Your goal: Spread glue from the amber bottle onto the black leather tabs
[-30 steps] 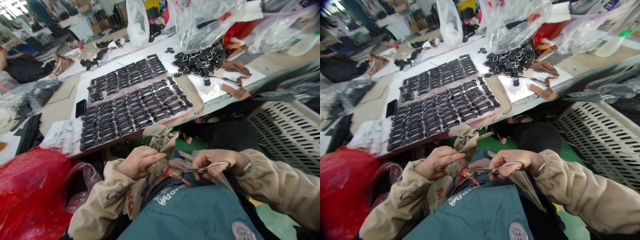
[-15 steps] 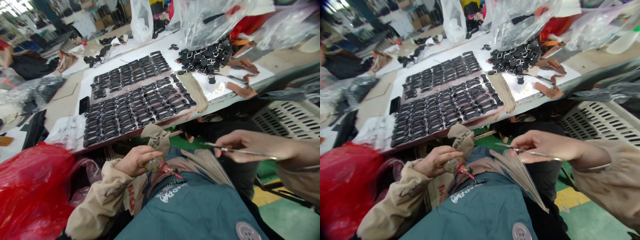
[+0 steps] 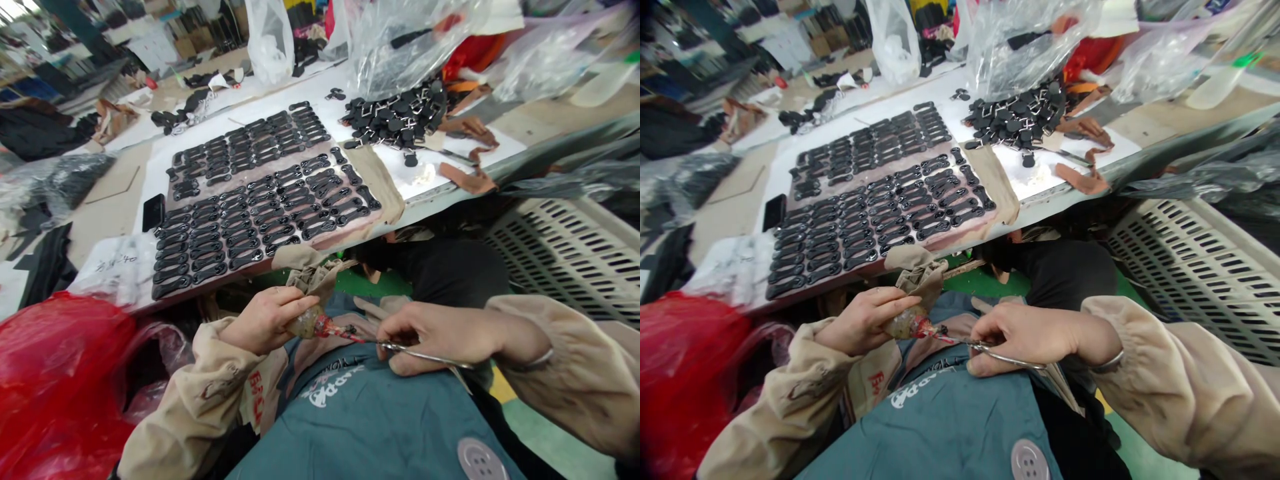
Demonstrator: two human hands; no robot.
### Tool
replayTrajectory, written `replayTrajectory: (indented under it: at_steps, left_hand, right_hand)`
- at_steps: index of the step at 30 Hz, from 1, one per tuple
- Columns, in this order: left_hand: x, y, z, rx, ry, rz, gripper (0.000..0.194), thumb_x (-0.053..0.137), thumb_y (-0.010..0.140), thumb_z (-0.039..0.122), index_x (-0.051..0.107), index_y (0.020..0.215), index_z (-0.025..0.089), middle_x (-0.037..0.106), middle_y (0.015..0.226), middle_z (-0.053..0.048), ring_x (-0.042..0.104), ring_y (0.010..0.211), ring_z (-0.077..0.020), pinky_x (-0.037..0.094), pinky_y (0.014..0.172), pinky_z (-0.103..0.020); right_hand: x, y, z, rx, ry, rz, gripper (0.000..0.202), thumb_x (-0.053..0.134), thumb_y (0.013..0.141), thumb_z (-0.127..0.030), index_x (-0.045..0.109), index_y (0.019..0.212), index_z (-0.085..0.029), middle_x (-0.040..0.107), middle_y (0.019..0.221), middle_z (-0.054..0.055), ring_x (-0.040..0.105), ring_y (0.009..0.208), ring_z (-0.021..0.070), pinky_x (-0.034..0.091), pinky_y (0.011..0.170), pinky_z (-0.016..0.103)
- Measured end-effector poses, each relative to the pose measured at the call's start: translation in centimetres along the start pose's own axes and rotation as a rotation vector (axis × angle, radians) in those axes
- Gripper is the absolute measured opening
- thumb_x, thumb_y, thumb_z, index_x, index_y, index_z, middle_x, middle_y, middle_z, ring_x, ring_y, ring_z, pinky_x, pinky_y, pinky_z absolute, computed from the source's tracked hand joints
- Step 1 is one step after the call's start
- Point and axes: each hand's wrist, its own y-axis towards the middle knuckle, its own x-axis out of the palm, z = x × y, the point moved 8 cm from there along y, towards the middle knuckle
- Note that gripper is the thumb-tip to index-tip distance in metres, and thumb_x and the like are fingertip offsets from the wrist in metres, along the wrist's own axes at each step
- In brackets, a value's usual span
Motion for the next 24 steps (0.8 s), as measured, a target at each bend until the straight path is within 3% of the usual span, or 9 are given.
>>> replayTrajectory:
  at_steps: [8, 18, 24]
  left_hand:
    - [0.1, -0.3, -0.2, -0.002, 0.002, -0.006, 0.04, 0.05, 0.09, 0.025, 0.051, 0.128, 0.015, 0.063, 0.102, -0.011, 0.061, 0.086, -0.0207, 0.048, 0.072, -0.032]
    - [-0.3, 0.0, 0.3, 0.061, 0.004, 0.046, 0.037, 0.048, 0.09, 0.024, 0.054, 0.125, 0.015, 0.065, 0.098, -0.01, 0.062, 0.082, -0.0197, 0.049, 0.071, -0.031]
    - [-0.7, -0.3, 0.2, 0.064, 0.034, 0.083, 0.038, 0.048, 0.089, 0.022, 0.054, 0.126, 0.015, 0.066, 0.099, -0.01, 0.063, 0.084, -0.0192, 0.05, 0.071, -0.03]
  right_hand:
    - [0.0, -0.1, 0.6, 0.059, 0.079, 0.016, 0.045, 0.071, 0.076, -0.053, 0.072, 0.099, -0.014, 0.055, 0.069, -0.002, 0.044, 0.06, 0.01, 0.033, 0.052, 0.019]
    - [-0.4, -0.6, 0.4, 0.046, 0.109, -0.069, 0.053, 0.064, 0.081, -0.06, 0.067, 0.103, -0.012, 0.052, 0.072, -0.001, 0.043, 0.063, 0.0098, 0.032, 0.054, 0.02]
    - [-0.6, -0.9, 0.6, 0.067, 0.098, -0.029, 0.049, 0.062, 0.083, -0.057, 0.067, 0.099, -0.011, 0.05, 0.07, -0.002, 0.043, 0.062, 0.0101, 0.032, 0.053, 0.02]
